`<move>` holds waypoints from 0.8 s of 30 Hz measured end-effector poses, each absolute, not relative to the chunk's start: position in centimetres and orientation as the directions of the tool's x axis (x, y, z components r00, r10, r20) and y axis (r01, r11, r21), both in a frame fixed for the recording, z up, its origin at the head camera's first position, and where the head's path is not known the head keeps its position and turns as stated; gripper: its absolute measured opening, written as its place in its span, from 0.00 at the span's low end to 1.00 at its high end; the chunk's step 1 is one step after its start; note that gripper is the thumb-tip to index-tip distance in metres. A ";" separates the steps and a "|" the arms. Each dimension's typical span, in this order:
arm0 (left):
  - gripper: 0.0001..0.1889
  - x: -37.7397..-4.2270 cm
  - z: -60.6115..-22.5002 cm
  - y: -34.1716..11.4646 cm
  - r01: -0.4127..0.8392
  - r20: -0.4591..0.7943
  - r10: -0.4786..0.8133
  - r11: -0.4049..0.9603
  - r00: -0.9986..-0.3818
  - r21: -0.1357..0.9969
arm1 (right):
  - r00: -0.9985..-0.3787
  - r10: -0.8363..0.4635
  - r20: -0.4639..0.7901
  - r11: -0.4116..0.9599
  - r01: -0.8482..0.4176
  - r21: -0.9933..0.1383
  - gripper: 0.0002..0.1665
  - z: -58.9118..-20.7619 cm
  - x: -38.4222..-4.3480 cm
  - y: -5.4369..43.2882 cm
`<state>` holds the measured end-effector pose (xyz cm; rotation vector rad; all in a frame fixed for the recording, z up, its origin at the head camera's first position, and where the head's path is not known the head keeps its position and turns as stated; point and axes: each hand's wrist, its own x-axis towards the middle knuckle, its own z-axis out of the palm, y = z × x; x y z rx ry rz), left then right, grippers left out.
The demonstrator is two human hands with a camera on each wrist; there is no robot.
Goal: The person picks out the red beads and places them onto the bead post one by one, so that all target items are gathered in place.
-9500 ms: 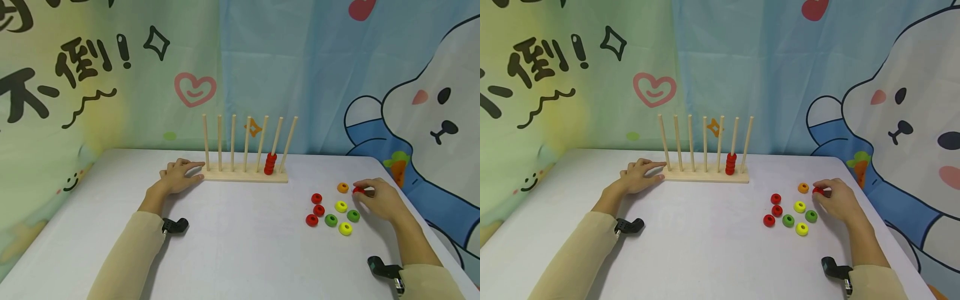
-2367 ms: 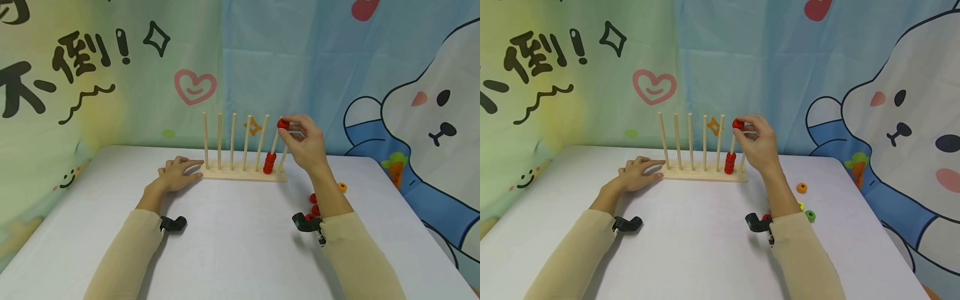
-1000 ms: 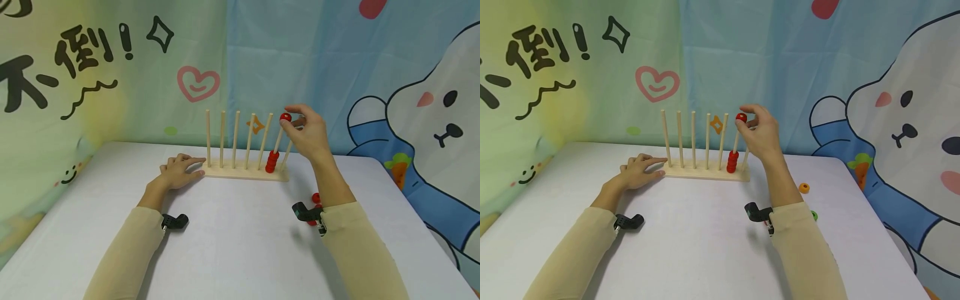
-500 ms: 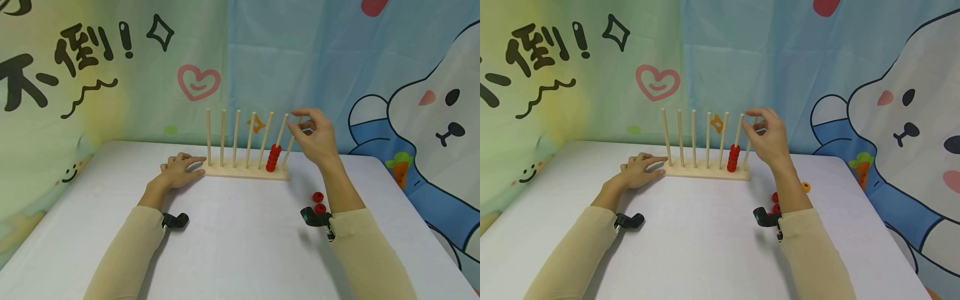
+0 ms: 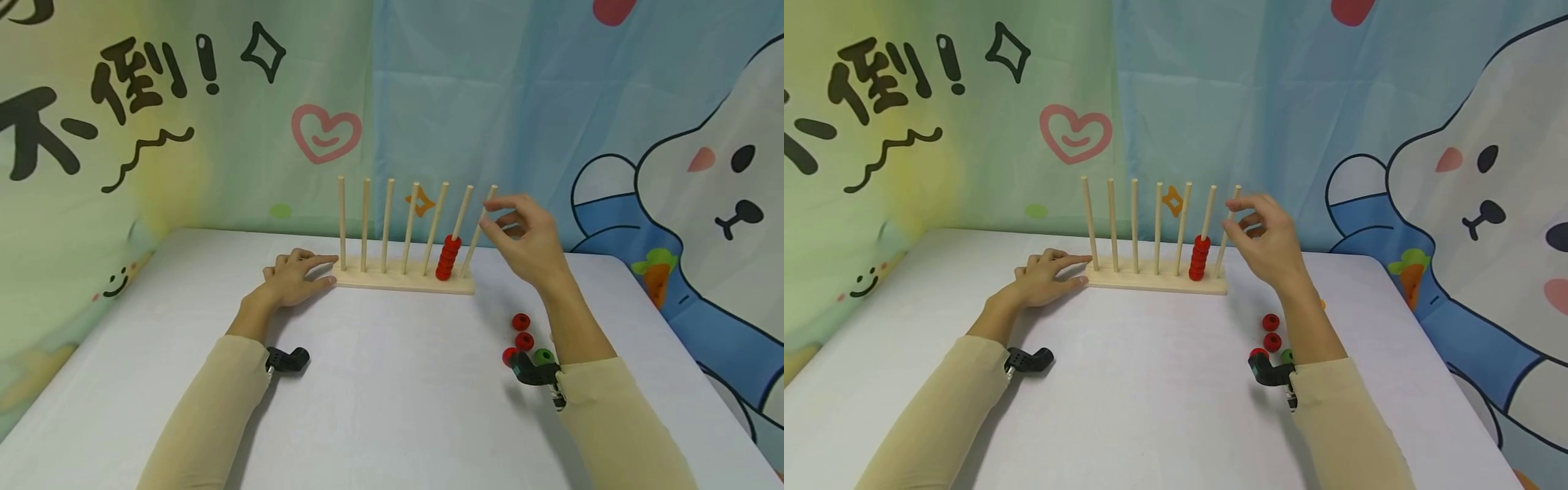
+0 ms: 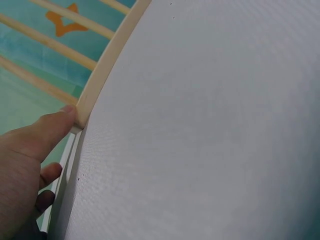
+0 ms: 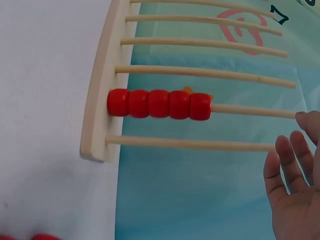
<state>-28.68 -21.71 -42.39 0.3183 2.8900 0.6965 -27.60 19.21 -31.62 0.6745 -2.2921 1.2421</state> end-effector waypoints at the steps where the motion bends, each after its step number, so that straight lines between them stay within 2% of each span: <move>1: 0.33 -28.7 -42.4 -21.7 0.169 -0.099 0.240 0.871 -0.966 0.462 | -0.786 -0.211 0.582 0.483 -0.601 -0.637 0.17 -31.7 -27.5 19.4; 24: 0.32 -28.8 -42.4 -21.6 0.167 -0.106 0.239 0.875 -0.965 0.454 | -0.840 -0.285 0.462 0.598 -0.533 -0.599 0.16 -34.5 -26.0 21.7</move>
